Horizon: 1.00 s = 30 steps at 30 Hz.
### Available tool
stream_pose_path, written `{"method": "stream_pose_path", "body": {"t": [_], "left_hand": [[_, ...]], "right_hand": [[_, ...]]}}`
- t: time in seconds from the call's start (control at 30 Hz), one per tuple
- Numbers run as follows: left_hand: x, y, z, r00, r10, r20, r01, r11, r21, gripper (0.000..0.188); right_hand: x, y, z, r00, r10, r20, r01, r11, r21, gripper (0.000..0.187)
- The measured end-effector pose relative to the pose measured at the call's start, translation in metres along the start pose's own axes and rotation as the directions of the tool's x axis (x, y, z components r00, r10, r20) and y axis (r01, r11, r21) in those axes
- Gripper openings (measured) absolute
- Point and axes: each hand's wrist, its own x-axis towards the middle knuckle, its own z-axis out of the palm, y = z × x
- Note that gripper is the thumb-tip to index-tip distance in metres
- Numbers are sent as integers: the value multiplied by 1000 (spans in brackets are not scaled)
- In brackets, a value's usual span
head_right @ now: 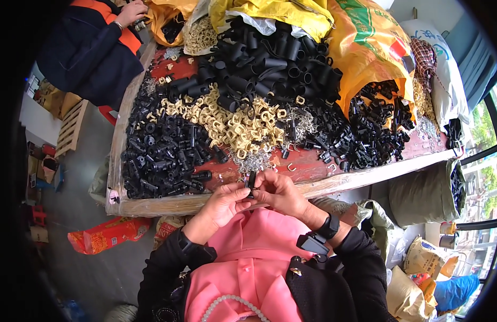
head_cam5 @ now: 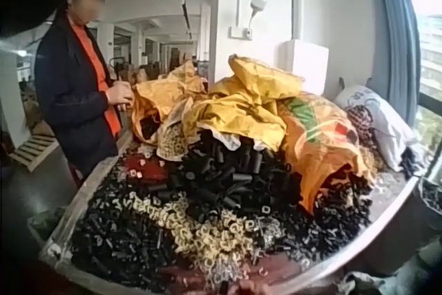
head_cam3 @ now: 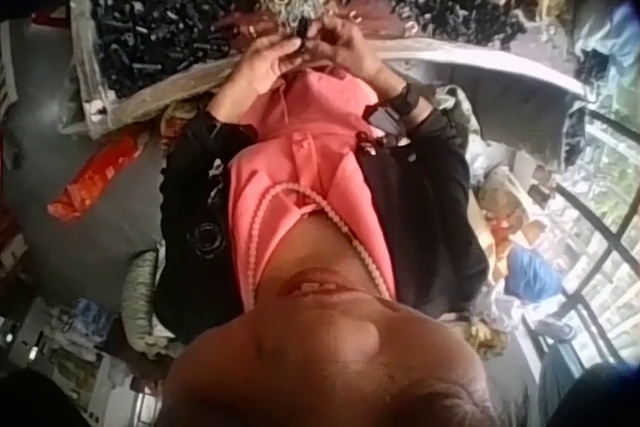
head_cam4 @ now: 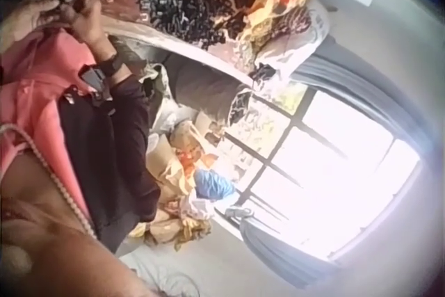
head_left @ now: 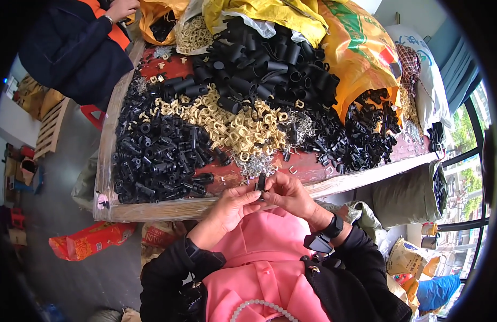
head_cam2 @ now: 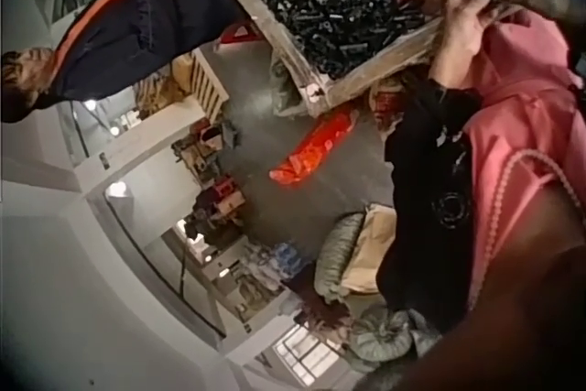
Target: The person assembles plastic components by hand, picking up a black housing, inserting a small metal spring, and then snapping a beige clip into the housing. This process is repeated for each assembly, with the person occasionally moving piles of parts aside to reach the work.
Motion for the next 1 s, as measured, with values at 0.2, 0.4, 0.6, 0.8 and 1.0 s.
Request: {"method": "stream_pose_path", "body": {"t": [0.2, 0.4, 0.6, 0.8, 1.0], "left_hand": [[4, 12, -27, 985, 157, -71, -160, 986, -37, 12], [17, 20, -39, 952, 213, -218, -242, 964, -113, 13], [28, 15, -43, 934, 277, -227, -313, 939, -140, 13], [26, 9, -33, 937, 340, -84, -350, 916, -196, 14], [13, 8, -13, 940, 342, 16, -342, 940, -2, 17]], "right_hand": [[43, 2, -12, 995, -95, -14, 90, 974, -209, 9], [95, 22, -13, 959, -223, 173, 176, -7, -984, 15], [86, 10, -2, 910, -385, 155, 234, 167, -958, 7], [62, 7, 3, 891, -441, 106, 302, 401, -865, 12], [37, 6, -8, 977, 191, -96, -201, 973, -115, 17]]}}
